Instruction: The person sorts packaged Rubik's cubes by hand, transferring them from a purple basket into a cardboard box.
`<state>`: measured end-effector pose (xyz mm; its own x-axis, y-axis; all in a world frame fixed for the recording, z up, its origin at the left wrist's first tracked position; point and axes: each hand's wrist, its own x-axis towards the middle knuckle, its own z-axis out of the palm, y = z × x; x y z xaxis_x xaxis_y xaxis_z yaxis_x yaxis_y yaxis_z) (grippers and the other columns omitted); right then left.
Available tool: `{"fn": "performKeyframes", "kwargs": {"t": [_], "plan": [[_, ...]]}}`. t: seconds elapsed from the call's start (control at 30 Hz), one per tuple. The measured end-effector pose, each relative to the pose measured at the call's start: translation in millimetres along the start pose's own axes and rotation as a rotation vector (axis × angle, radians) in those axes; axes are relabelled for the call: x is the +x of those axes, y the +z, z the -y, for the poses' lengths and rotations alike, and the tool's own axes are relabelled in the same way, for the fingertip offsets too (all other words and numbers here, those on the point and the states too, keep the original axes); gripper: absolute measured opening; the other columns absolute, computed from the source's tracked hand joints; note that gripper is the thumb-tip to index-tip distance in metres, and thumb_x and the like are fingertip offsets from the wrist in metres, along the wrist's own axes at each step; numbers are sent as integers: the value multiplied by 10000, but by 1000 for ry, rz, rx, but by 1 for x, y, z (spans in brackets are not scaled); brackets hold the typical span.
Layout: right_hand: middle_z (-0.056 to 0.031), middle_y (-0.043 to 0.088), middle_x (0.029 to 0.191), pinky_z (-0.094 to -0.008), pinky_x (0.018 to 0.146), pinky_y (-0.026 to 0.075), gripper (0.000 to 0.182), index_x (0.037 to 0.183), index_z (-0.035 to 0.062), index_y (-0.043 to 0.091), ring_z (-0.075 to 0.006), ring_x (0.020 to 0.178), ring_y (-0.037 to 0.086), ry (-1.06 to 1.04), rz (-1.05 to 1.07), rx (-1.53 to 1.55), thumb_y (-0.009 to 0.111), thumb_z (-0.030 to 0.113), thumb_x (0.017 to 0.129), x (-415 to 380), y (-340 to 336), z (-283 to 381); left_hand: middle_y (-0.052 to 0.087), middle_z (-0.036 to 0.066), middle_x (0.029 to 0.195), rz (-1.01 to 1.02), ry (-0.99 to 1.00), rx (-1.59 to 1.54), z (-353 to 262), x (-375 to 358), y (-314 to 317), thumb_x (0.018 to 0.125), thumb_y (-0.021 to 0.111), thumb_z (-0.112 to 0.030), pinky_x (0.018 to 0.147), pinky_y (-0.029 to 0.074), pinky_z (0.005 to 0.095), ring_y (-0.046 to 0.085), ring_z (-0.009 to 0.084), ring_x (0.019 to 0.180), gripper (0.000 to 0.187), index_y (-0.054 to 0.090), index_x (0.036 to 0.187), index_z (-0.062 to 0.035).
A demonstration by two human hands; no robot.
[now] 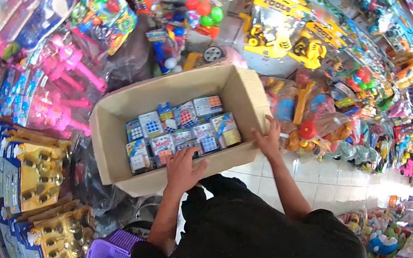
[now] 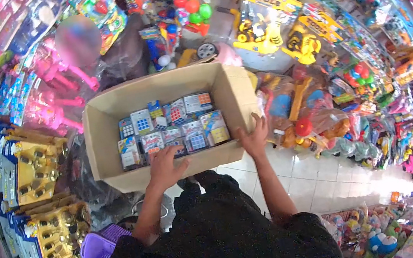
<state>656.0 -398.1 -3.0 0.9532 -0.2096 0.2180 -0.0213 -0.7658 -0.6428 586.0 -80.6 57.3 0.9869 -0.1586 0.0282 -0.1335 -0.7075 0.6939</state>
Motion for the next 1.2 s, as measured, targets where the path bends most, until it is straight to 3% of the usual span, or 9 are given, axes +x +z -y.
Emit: {"fn": "performKeyframes", "kwargs": {"t": [0.13, 0.27, 0.3, 0.4, 0.57, 0.7, 0.8, 1.0, 1.2], "plan": [[-244, 316, 1405, -426, 1075, 298, 924, 1400, -65, 228, -333, 1322, 301, 470, -80, 514, 775, 336, 774, -29, 27, -14, 587, 112, 1139, 51, 135, -100, -21, 21, 31, 826, 660, -362, 880, 411, 458, 546, 334, 1079, 446, 570, 1166, -89], [-244, 361, 1381, -384, 1058, 330, 1017, 1446, -64, 133, -296, 1285, 376, 453, -111, 858, 756, 406, 793, -40, 43, -15, 523, 146, 1284, 127, 270, -264, -66, 49, 75, 841, 639, -387, 927, 416, 459, 496, 336, 1197, 517, 535, 1242, -78], [-213, 426, 1355, -369, 1023, 382, 889, 1440, -46, 162, -290, 1221, 468, 517, -28, 923, 684, 384, 862, -40, 32, -3, 501, 154, 1329, 102, 305, -301, -79, 54, 87, 845, 633, -397, 948, 414, 459, 478, 335, 1233, 546, 522, 1271, -74], [-148, 440, 1353, -366, 989, 421, 613, 1427, 26, 227, -242, 1204, 478, 589, 307, 1453, 528, 313, 977, -30, 15, -14, 410, 155, 1440, -14, 316, -136, -113, 73, 111, 857, 598, -455, 1025, 373, 459, 397, 331, 1327, 649, 452, 1356, -66], [-116, 411, 1399, -357, 1002, 415, 580, 1457, 102, 219, -234, 1250, 456, 408, 319, 1315, 521, 223, 977, -28, -4, -35, 377, 138, 1472, 160, 305, 318, -129, 79, 132, 877, 506, -551, 1059, 356, 471, 356, 330, 1356, 775, 323, 1453, -65], [-95, 470, 1344, -335, 994, 409, 572, 1440, 76, 251, -210, 1217, 478, 406, 412, 1308, 550, 151, 958, -20, -16, -45, 443, 141, 1421, 88, 311, 233, -132, 78, 144, 892, 517, -494, 945, 475, 413, 482, 299, 1254, 701, 364, 1433, -75], [-97, 513, 1295, -319, 969, 420, 446, 1376, 38, 369, -180, 1192, 491, 291, 408, 1170, 522, 155, 974, -15, -4, -54, 493, 150, 1369, -41, 333, 245, -129, 83, 152, 903, 540, -408, 900, 498, 417, 520, 312, 1206, 584, 441, 1382, -88], [-128, 491, 1326, -311, 1020, 365, 421, 1384, -1, 378, -181, 1224, 463, 106, 493, 1078, 463, 138, 996, -19, -4, -36, 596, 158, 1179, -232, 103, 63, -139, 67, 135, 912, 550, -322, 857, 493, 422, 586, 366, 1055, 427, 546, 1255, -67], [-246, 263, 1508, -391, 1134, 211, 589, 1491, 84, 267, -337, 1429, 215, -363, 447, 787, 432, 9, 930, -6, -13, -24, 519, 203, 1193, -508, 216, -298, -114, 54, 138, 848, 641, -414, 945, 409, 418, 533, 329, 1091, 674, 426, 1296, 41]]}}
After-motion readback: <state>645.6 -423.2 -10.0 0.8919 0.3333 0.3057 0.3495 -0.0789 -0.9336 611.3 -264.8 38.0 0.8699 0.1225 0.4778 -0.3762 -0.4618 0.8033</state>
